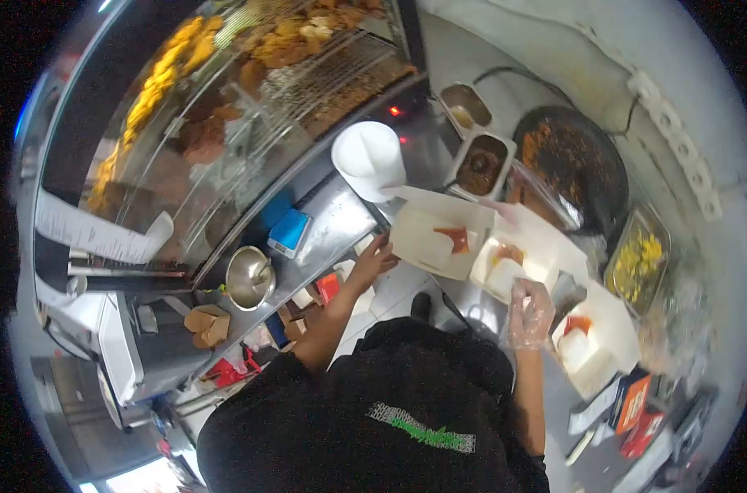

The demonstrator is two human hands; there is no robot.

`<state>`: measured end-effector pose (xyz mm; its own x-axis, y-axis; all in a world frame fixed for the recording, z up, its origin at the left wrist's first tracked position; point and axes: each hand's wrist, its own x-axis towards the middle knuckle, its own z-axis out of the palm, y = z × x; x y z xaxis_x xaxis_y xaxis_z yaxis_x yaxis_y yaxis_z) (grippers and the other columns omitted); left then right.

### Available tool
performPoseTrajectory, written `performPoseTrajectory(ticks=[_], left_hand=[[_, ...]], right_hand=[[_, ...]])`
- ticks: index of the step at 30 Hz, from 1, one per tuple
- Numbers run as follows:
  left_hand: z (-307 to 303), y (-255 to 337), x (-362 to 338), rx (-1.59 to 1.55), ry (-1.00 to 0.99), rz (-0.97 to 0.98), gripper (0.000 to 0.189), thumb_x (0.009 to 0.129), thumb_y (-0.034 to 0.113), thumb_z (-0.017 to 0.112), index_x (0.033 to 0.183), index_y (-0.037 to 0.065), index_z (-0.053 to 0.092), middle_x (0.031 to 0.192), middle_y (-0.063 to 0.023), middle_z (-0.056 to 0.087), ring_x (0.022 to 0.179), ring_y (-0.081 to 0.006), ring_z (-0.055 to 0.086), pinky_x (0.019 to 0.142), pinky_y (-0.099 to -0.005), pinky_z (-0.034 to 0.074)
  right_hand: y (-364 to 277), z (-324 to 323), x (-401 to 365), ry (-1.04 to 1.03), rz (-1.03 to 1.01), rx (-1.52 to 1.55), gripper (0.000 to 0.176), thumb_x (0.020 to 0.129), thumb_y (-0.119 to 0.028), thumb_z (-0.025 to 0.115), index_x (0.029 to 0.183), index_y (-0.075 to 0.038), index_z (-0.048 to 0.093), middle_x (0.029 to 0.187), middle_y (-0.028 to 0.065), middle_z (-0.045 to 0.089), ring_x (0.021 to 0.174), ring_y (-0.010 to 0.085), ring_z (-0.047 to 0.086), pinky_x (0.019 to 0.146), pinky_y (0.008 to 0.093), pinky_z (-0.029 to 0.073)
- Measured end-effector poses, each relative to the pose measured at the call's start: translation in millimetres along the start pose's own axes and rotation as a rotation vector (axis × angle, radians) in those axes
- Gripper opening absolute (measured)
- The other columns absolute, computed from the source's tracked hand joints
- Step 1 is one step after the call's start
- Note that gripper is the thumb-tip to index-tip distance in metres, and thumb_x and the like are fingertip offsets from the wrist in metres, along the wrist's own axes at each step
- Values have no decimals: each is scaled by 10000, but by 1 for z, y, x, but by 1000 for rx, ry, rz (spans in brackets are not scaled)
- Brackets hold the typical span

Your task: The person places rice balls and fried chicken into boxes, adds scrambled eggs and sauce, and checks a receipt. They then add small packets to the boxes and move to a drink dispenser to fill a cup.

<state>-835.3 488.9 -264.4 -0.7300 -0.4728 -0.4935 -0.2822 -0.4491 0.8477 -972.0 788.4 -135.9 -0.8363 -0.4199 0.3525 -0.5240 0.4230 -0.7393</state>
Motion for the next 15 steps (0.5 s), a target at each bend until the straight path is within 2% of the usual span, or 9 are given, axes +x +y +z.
performPoseTrajectory(ticks=[1, 4, 5, 7, 8, 11, 13, 14, 15], left_hand=[[1, 12, -12, -27, 28, 10, 489, 931, 274, 560, 1344, 66, 403, 1211, -72, 531, 968, -194, 591, 842, -327, 489], [-39, -23, -17, 177, 76, 197, 435, 923, 245, 570, 1303, 67, 457, 1204, -85, 558, 954, -185, 603, 826, -304, 487], [-47, -23, -31, 291, 114, 253, 386, 919, 225, 572, 1263, 67, 497, 1166, -92, 581, 940, -179, 609, 818, -297, 488], [-62, -34, -62, 474, 230, 331, 298, 916, 188, 567, 1187, 64, 562, 1095, -105, 619, 916, -176, 620, 802, -291, 491], [-69, -47, -76, 543, 304, 353, 261, 916, 172, 561, 1151, 61, 587, 1063, -111, 634, 906, -180, 624, 793, -294, 494], [-75, -60, -131, 453, 416, 308, 258, 906, 180, 572, 1133, 60, 598, 1069, -118, 637, 902, -214, 630, 783, -318, 501], [-82, -80, -160, 406, 495, 234, 263, 903, 187, 574, 1135, 65, 600, 1070, -119, 639, 895, -223, 633, 783, -326, 502], [-88, -99, -169, 395, 540, 219, 263, 902, 189, 573, 1135, 68, 601, 1074, -119, 638, 891, -223, 634, 784, -328, 502], [-93, -116, -180, 385, 585, 200, 263, 902, 191, 573, 1134, 72, 602, 1078, -118, 638, 887, -224, 635, 785, -330, 502]], right_hand=[[-8, 5, 9, -16, -36, 75, 111, 818, -99, 603, 900, -24, 612, 853, 145, 626, 756, 295, 603, 698, 374, 466], [-47, 21, 52, -137, -222, 73, 135, 839, -131, 597, 900, -12, 605, 863, 152, 623, 799, 315, 607, 737, 368, 470], [-51, 34, 70, -168, -407, 30, 152, 804, -128, 613, 920, -31, 597, 900, 139, 618, 841, 329, 593, 762, 383, 461], [-85, 61, 102, -194, -549, 43, 244, 739, -79, 626, 982, -64, 608, 944, 134, 610, 870, 310, 582, 752, 409, 442], [-104, 76, 119, -200, -605, 73, 263, 754, -104, 632, 1013, -64, 609, 967, 137, 610, 900, 312, 580, 777, 405, 444], [-164, 130, 179, -205, -642, 193, 308, 818, -194, 638, 1095, -63, 606, 1036, 146, 606, 977, 322, 572, 851, 403, 440], [-208, 173, 229, -100, -679, 236, 353, 866, -286, 608, 1132, -54, 586, 1051, 160, 605, 988, 334, 572, 869, 417, 434], [-221, 204, 263, 8, -822, 171, 449, 876, -395, 564, 1170, -55, 568, 1096, 166, 599, 1054, 339, 555, 915, 425, 422], [-239, 230, 285, 28, -765, 54, 498, 872, -440, 544, 1180, -50, 567, 1137, 171, 589, 1097, 338, 536, 941, 428, 412]])
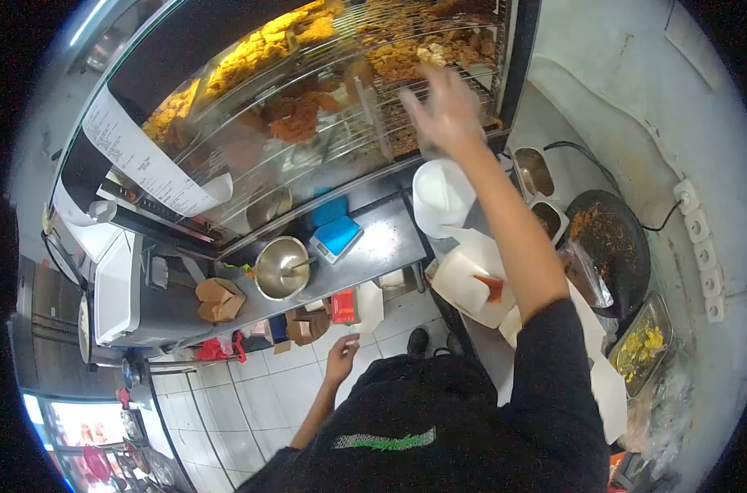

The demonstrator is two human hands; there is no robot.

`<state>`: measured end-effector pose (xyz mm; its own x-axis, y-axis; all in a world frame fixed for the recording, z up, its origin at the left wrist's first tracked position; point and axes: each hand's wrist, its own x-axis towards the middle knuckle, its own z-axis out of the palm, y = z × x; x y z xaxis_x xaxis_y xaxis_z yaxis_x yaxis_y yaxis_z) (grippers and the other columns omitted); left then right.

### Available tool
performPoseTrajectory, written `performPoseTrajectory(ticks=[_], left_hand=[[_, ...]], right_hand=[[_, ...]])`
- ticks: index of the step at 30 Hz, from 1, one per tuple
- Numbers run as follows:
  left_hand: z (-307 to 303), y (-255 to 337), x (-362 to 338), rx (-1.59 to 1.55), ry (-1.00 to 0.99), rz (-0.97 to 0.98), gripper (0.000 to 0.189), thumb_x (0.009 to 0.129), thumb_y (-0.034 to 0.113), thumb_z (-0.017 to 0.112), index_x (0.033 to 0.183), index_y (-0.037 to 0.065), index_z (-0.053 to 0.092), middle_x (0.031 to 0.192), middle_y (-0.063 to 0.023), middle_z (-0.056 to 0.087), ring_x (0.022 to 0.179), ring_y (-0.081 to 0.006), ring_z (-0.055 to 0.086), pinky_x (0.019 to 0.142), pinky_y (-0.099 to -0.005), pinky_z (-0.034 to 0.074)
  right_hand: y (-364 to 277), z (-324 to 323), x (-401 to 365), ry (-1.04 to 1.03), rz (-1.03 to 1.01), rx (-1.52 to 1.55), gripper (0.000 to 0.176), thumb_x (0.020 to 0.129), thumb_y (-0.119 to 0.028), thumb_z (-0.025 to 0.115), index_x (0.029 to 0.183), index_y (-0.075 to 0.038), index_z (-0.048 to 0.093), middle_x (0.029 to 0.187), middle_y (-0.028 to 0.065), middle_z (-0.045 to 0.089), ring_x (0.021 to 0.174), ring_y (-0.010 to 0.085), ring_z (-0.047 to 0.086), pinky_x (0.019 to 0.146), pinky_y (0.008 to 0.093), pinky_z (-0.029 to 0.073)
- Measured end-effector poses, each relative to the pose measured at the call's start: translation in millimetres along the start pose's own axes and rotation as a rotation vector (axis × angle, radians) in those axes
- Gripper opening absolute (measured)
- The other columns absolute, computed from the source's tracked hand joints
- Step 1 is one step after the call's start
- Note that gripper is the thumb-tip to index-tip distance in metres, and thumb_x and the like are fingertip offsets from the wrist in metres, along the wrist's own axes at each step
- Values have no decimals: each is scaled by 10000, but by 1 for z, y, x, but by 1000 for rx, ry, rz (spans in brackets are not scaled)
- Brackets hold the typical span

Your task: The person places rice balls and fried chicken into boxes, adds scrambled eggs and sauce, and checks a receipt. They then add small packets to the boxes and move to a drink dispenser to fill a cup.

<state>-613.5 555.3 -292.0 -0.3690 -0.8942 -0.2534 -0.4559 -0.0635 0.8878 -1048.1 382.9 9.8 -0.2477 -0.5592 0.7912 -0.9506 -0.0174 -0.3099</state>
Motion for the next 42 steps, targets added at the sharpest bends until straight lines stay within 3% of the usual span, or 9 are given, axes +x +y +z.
performPoseTrajectory(ticks=[7, 10, 12, 14, 23, 26, 32, 35, 42], left_hand=[[-14, -38, -32, -80, 97, -90, 233, 897, 148, 577, 1102, 48, 622, 1096, -119, 642, 913, -222, 641, 809, -322, 508], [-17, -53, -26, -76, 133, -98, 256, 884, 155, 591, 1118, 55, 617, 1098, -123, 639, 926, -247, 646, 815, -331, 515], [-21, -52, -13, -73, 112, -99, 262, 886, 164, 588, 1123, 55, 615, 1103, -124, 637, 919, -248, 648, 816, -333, 514], [-32, -54, -1, -55, 69, -86, 287, 887, 187, 585, 1144, 60, 603, 1096, -124, 637, 905, -247, 650, 815, -337, 513], [-63, -48, 23, -96, 140, -132, 305, 895, 203, 587, 1169, 68, 590, 1101, -105, 636, 930, -221, 635, 826, -331, 500], [-67, -55, 19, -92, 139, -132, 311, 891, 201, 580, 1165, 54, 588, 1089, -132, 634, 917, -240, 646, 825, -338, 506], [-69, -67, 18, -86, 103, -129, 319, 891, 218, 583, 1164, 53, 590, 1098, -125, 637, 907, -232, 648, 818, -338, 510], [-70, -67, 26, -75, 88, -106, 318, 892, 225, 580, 1162, 58, 593, 1092, -122, 641, 902, -233, 650, 814, -341, 512], [-63, -62, 41, -6, -38, -107, 327, 889, 250, 561, 1166, 80, 599, 1074, -138, 650, 890, -263, 654, 820, -363, 508]], right_hand=[[9, 94, 98, -671, 170, -379, 578, 833, -435, 578, 1289, -87, 508, 1210, 178, 564, 1126, 330, 516, 993, 420, 391], [8, 106, 99, -621, -12, -353, 362, 826, -195, 545, 1157, -54, 576, 1152, 157, 599, 1039, 327, 564, 899, 411, 445], [74, 159, 82, -88, -269, -512, 312, 822, -223, 546, 1065, -43, 619, 1093, 186, 613, 984, 360, 579, 812, 448, 477], [44, 148, 91, -421, 147, -550, 418, 888, -368, 536, 1235, -137, 571, 1325, 115, 509, 1215, 288, 475, 999, 385, 405], [26, 125, 80, -304, 101, -563, 408, 796, -226, 634, 1140, -8, 608, 1214, 178, 577, 1037, 344, 574, 871, 405, 481], [59, 144, 69, 225, -160, -382, 278, 778, -204, 648, 947, 16, 644, 955, 258, 612, 818, 388, 605, 725, 443, 490], [47, 137, 58, 176, 480, 486, 399, 833, -134, 636, 1197, 10, 555, 1064, 135, 630, 950, 203, 601, 796, 299, 479], [18, 108, 36, 304, 401, 994, 420, 852, -99, 615, 1252, -23, 510, 1037, 80, 626, 908, 126, 579, 743, 228, 452], [-46, 1, -55, 239, 840, 1427, 501, 863, -311, 569, 1323, -150, 451, 1260, 43, 536, 1037, 162, 566, 615, 197, 464]])
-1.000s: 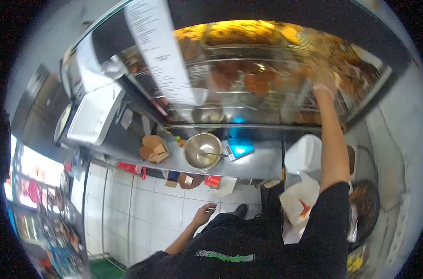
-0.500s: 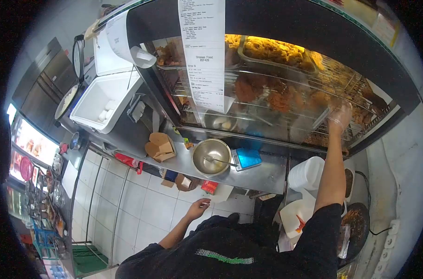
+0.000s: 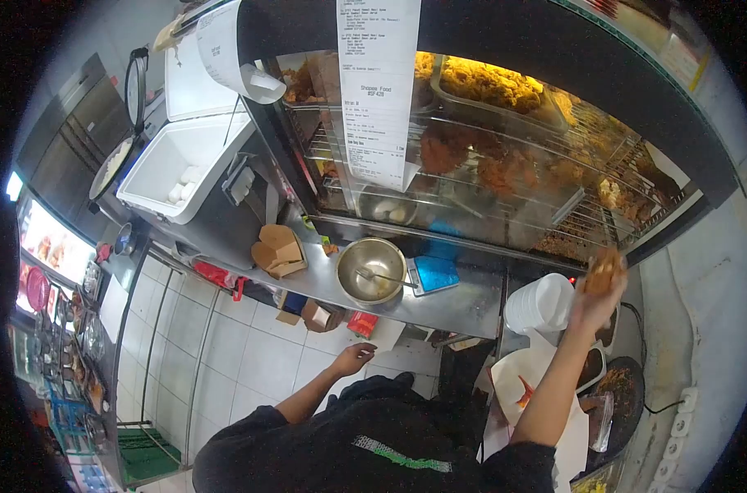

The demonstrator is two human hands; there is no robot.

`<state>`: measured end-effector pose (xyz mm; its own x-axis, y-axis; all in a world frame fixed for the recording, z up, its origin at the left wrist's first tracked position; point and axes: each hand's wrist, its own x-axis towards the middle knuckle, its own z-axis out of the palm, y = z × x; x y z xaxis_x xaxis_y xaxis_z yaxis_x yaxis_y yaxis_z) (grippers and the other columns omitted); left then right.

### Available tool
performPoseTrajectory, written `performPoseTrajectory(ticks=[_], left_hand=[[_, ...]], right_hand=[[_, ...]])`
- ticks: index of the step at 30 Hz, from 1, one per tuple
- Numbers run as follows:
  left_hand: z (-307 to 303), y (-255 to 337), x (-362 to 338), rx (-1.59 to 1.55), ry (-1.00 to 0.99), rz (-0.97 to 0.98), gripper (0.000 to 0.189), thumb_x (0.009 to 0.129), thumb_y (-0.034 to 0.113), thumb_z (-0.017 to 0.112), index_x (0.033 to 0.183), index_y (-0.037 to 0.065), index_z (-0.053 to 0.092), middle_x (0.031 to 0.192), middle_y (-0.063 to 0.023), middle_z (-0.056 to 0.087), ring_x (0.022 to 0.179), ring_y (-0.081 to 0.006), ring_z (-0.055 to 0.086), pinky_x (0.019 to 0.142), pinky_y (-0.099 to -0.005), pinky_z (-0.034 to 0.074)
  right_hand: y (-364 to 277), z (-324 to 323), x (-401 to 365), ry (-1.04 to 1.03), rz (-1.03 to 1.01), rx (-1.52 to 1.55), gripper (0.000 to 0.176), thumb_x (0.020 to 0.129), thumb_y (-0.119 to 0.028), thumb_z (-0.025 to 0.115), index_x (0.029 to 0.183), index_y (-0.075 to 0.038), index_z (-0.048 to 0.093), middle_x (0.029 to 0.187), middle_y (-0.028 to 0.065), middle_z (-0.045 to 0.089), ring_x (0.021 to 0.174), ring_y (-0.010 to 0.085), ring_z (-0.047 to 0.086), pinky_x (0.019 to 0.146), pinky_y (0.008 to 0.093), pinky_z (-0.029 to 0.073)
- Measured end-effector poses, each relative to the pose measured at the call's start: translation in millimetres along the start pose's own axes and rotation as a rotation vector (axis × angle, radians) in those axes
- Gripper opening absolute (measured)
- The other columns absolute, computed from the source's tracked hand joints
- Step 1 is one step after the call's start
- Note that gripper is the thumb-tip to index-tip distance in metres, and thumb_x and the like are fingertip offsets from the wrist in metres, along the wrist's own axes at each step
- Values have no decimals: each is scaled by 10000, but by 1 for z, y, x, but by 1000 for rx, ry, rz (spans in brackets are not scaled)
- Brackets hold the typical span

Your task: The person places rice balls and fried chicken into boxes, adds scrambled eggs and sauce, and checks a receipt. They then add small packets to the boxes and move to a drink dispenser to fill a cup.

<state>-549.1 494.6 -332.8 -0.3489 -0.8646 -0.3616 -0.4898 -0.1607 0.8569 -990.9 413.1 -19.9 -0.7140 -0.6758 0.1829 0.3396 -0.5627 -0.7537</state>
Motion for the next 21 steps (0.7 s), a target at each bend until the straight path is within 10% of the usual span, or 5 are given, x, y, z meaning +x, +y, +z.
performPoseTrajectory(ticks=[11, 21], left_hand=[[11, -231, -4, 791, -777, -63, 375, 834, 338, 580, 1117, 95, 624, 1064, -163, 645, 1012, -341, 596, 865, -432, 464], [-5, -195, 15, 774, -545, 53, 331, 831, 288, 556, 1081, 84, 630, 1051, -181, 640, 1016, -351, 590, 892, -426, 462]], right_hand=[[-27, -123, -250, 178, 240, -4, 601, 816, -368, 600, 1343, -135, 430, 1277, 50, 513, 1070, 168, 543, 687, 253, 508], [-33, -195, -415, 555, 106, 17, 581, 829, -327, 584, 1334, -98, 410, 1197, 87, 551, 968, 182, 580, 573, 237, 510]])
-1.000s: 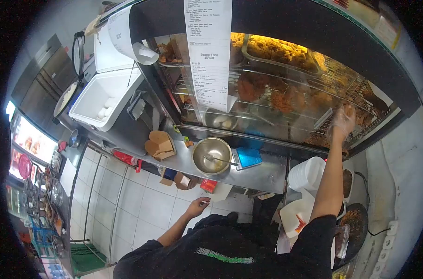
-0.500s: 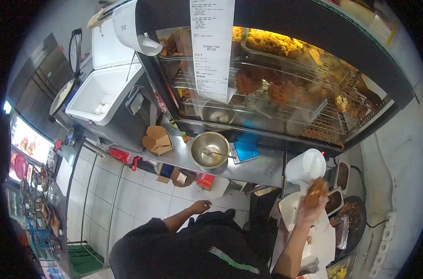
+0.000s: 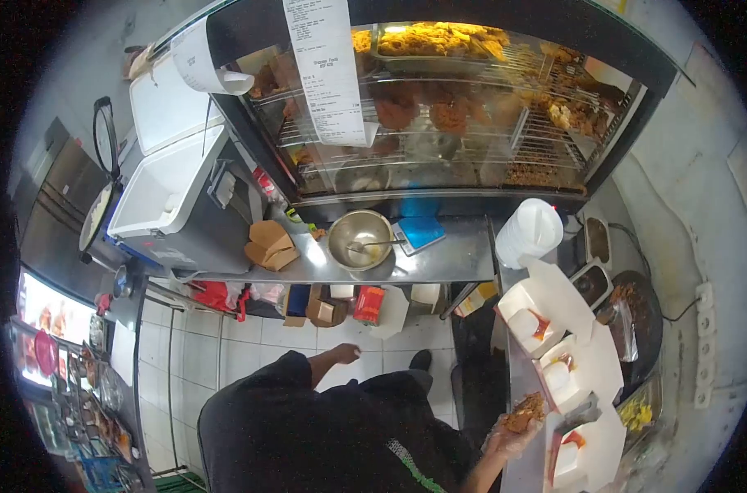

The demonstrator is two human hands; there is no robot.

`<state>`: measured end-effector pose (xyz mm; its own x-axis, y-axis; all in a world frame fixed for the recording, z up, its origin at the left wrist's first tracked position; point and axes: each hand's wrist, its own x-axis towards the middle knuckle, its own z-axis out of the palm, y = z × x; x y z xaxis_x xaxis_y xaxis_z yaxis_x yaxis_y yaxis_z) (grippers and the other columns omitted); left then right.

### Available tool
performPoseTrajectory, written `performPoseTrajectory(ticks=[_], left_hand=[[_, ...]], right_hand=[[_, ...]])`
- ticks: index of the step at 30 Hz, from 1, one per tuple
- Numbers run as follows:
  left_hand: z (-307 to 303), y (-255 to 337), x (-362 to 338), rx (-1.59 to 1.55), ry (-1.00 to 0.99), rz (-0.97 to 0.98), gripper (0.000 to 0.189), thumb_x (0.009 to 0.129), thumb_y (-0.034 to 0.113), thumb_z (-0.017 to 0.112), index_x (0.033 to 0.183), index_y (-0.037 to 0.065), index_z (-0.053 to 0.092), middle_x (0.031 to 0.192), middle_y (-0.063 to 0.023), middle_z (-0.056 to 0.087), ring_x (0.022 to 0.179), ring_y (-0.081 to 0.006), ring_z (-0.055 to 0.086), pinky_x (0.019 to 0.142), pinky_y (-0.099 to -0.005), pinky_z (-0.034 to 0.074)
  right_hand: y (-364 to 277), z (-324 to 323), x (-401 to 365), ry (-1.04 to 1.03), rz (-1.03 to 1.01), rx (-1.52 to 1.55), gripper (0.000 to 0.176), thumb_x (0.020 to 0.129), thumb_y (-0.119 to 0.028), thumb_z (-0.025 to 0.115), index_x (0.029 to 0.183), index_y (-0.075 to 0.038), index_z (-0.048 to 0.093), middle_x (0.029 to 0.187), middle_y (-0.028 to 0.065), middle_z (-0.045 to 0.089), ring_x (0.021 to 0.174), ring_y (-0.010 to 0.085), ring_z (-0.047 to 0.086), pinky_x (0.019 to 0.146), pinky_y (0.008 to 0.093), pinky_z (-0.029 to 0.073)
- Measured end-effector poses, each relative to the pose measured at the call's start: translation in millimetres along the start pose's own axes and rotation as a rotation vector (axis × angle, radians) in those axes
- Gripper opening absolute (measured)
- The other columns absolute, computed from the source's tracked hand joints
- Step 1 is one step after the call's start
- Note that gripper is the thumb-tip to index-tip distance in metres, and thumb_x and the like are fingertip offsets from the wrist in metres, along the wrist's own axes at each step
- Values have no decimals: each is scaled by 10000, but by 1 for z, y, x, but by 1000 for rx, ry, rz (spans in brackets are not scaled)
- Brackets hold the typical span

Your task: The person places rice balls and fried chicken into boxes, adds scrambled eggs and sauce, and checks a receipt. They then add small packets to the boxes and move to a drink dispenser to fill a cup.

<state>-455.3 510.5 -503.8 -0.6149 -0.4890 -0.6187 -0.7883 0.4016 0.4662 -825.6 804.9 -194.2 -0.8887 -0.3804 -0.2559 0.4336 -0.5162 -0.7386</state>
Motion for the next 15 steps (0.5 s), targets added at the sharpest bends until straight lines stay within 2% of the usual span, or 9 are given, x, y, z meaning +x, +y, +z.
performPoseTrajectory(ticks=[1, 6, 7, 10, 11, 12, 13, 14, 15], left_hand=[[-3, 12, 1, -77, 83, 10, 297, 830, 264, 547, 1040, 79, 643, 1021, -184, 647, 984, -358, 601, 865, -429, 477], [-7, 58, 11, -186, 137, 130, 324, 809, 276, 595, 1071, 88, 630, 1029, -166, 652, 1000, -346, 600, 883, -411, 474], [-11, 65, -3, -254, 80, 204, 335, 773, 239, 631, 1070, 83, 628, 1018, -140, 663, 969, -322, 616, 865, -393, 485], [5, 52, -32, -218, -41, 222, 353, 732, 182, 661, 1075, 101, 633, 1017, -110, 669, 937, -303, 628, 843, -382, 496], [19, 39, -33, -109, -63, 209, 376, 712, 121, 651, 1088, 132, 638, 1042, -99, 666, 933, -298, 632, 837, -384, 500], [27, 28, -43, -61, -120, 129, 399, 708, 82, 614, 1099, 158, 642, 1062, -106, 660, 950, -304, 629, 840, -383, 501], [61, -11, -33, 65, -107, 171, 444, 691, 58, 625, 1122, 162, 636, 1078, -123, 654, 969, -311, 624, 842, -387, 502], [73, -35, -35, 31, -230, 16, 510, 658, 54, 671, 1152, 176, 626, 1086, -141, 646, 973, -319, 620, 827, -397, 509], [65, -38, -56, 173, -307, -31, 436, 639, 41, 703, 1067, 120, 674, 1072, -158, 649, 972, -332, 616, 789, -416, 511]], right_hand=[[2, -3, -7, -2, 14, -5, 584, 828, -327, 586, 1336, -102, 407, 1202, 86, 548, 967, 179, 579, 570, 234, 507], [-2, 11, -17, -158, 43, -18, 593, 824, -323, 596, 1345, -120, 398, 1224, 87, 534, 977, 182, 574, 585, 253, 509], [-1, 16, -19, -172, 40, -3, 576, 827, -324, 604, 1332, -123, 413, 1206, 83, 542, 963, 188, 585, 584, 264, 525], [5, 25, -28, -180, 69, 47, 542, 833, -323, 618, 1310, -136, 441, 1176, 74, 556, 934, 198, 607, 579, 287, 556], [10, 24, -29, -165, 95, 65, 542, 833, -320, 617, 1313, -143, 440, 1182, 72, 554, 933, 198, 607, 577, 289, 554], [11, 25, -31, -152, 118, 81, 542, 832, -317, 617, 1317, -150, 438, 1189, 70, 551, 933, 197, 607, 575, 290, 553], [9, 34, -39, -113, 135, 86, 557, 826, -276, 613, 1320, -112, 419, 1214, 107, 542, 965, 220, 586, 596, 276, 507], [11, 34, -38, -141, 146, 92, 545, 826, -272, 613, 1313, -112, 429, 1217, 107, 543, 971, 221, 586, 598, 282, 511], [14, 30, -37, -163, 156, 97, 533, 826, -269, 612, 1306, -112, 439, 1220, 108, 544, 977, 223, 586, 599, 287, 514]])
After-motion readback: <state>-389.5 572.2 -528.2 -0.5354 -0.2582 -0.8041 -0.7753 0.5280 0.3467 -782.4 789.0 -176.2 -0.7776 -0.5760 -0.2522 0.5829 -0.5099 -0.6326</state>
